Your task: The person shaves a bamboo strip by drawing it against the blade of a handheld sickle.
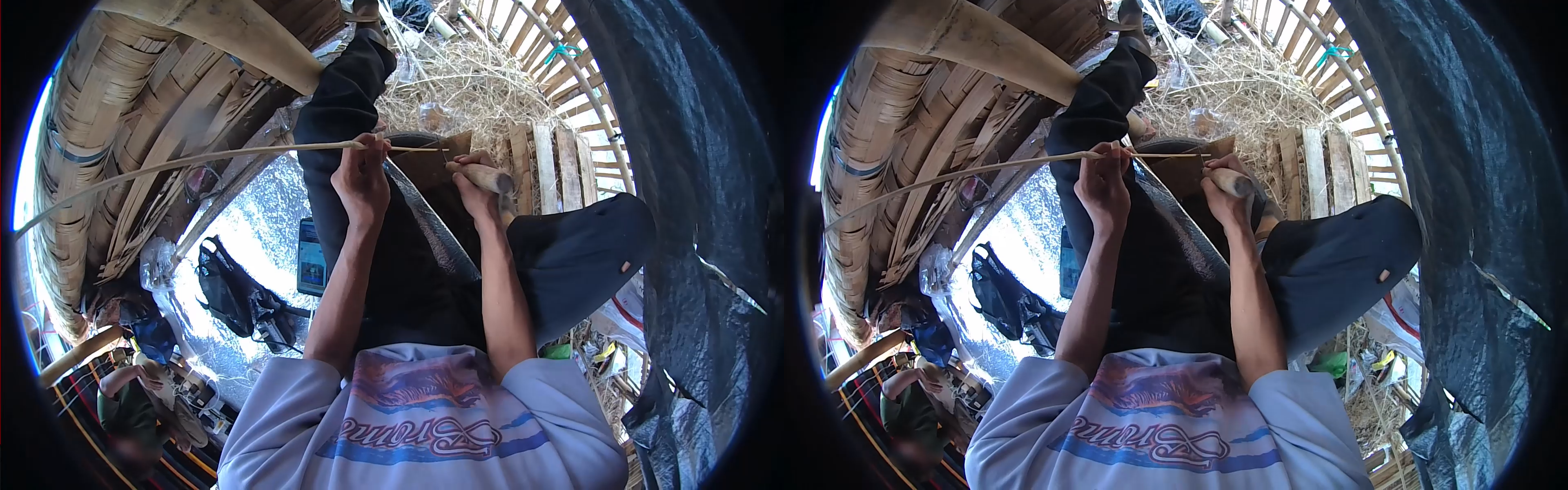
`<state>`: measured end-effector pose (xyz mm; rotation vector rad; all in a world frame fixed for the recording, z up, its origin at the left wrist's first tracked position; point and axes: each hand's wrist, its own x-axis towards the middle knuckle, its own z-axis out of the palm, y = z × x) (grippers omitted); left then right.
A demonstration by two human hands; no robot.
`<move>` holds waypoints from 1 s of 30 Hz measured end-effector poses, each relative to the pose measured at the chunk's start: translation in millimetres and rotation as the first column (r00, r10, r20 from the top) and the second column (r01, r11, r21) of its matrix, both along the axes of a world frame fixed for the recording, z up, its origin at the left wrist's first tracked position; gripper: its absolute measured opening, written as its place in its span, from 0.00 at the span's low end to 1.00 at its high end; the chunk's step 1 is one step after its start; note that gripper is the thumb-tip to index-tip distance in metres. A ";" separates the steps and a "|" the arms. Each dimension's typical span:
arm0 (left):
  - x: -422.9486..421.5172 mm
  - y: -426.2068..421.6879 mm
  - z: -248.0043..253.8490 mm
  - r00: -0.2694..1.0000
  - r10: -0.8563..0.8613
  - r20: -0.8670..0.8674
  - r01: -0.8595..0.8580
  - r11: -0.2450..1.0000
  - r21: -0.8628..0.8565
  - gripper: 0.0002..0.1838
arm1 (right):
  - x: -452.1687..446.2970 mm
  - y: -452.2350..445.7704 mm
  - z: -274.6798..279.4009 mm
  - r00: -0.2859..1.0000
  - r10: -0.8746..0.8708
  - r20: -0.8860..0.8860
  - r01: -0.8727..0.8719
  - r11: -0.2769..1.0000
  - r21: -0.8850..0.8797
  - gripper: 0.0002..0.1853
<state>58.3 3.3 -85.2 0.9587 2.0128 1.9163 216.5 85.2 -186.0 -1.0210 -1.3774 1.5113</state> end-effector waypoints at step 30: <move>-4.8 0.9 -1.2 0.999 -0.042 -0.033 0.041 0.999 -0.014 0.07 | -2.1 8.8 -7.5 0.985 -0.002 0.173 0.008 0.999 -0.039 0.11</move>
